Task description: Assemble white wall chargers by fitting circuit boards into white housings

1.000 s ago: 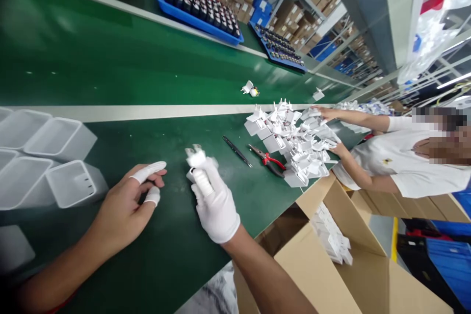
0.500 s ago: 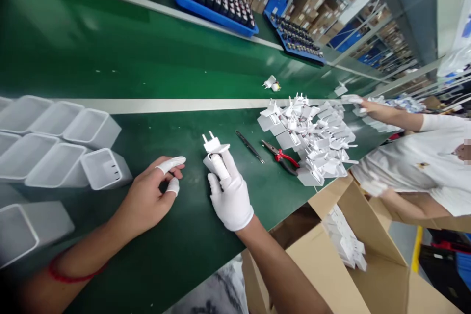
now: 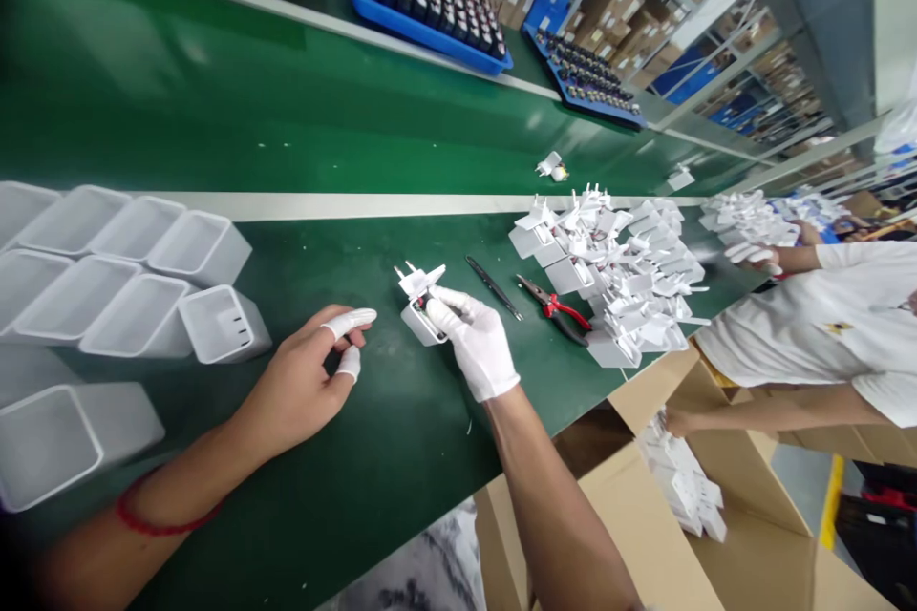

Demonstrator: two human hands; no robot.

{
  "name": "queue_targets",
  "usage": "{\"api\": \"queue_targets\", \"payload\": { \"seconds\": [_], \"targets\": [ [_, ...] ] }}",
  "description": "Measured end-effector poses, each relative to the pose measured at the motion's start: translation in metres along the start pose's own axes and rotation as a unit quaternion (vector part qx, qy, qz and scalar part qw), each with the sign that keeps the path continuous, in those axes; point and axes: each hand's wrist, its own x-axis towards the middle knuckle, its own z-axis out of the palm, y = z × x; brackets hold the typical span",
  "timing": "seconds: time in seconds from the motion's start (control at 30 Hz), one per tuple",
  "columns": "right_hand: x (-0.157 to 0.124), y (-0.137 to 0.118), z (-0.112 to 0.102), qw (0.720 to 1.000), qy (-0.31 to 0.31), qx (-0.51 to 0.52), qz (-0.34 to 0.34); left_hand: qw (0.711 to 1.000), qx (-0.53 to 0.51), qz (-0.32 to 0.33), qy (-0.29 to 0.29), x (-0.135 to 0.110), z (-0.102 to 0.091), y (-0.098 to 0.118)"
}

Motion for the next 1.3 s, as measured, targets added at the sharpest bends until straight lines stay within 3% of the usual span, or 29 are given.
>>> {"api": "queue_targets", "payload": {
  "seconds": [0.27,0.4,0.47,0.63,0.73,0.9,1.03,1.17,1.3],
  "targets": [
    [0.001,0.006,0.001,0.999,0.019,0.038,-0.023,1.000,0.006,-0.001,-0.013,0.000,0.000,0.000],
    [0.001,0.008,-0.012,0.989,0.086,0.107,-0.050,1.000,0.005,0.008,-0.007,0.000,0.002,-0.003],
    [-0.005,0.007,-0.015,0.989,0.099,0.069,-0.084,1.000,0.004,0.009,-0.005,-0.001,0.003,-0.004],
    [-0.008,0.000,-0.007,0.979,0.032,-0.158,-0.122,1.000,0.004,0.005,-0.010,-0.003,0.004,-0.005],
    [0.012,-0.011,0.003,0.986,0.013,-0.129,-0.108,1.000,0.004,0.003,-0.013,-0.003,0.004,-0.005],
    [0.055,-0.043,0.026,0.992,-0.077,-0.058,-0.085,1.000,-0.004,0.008,-0.007,-0.006,0.006,-0.005],
    [0.079,-0.057,0.043,0.986,-0.108,-0.060,-0.112,1.000,0.000,0.005,0.006,-0.008,0.007,-0.006],
    [0.113,-0.065,0.064,0.975,-0.038,-0.122,-0.184,1.000,0.019,0.006,0.017,-0.004,0.007,-0.011],
    [0.147,-0.089,0.088,0.934,0.061,-0.257,-0.242,0.998,0.040,0.032,0.023,-0.002,0.008,-0.017]
  ]
}}
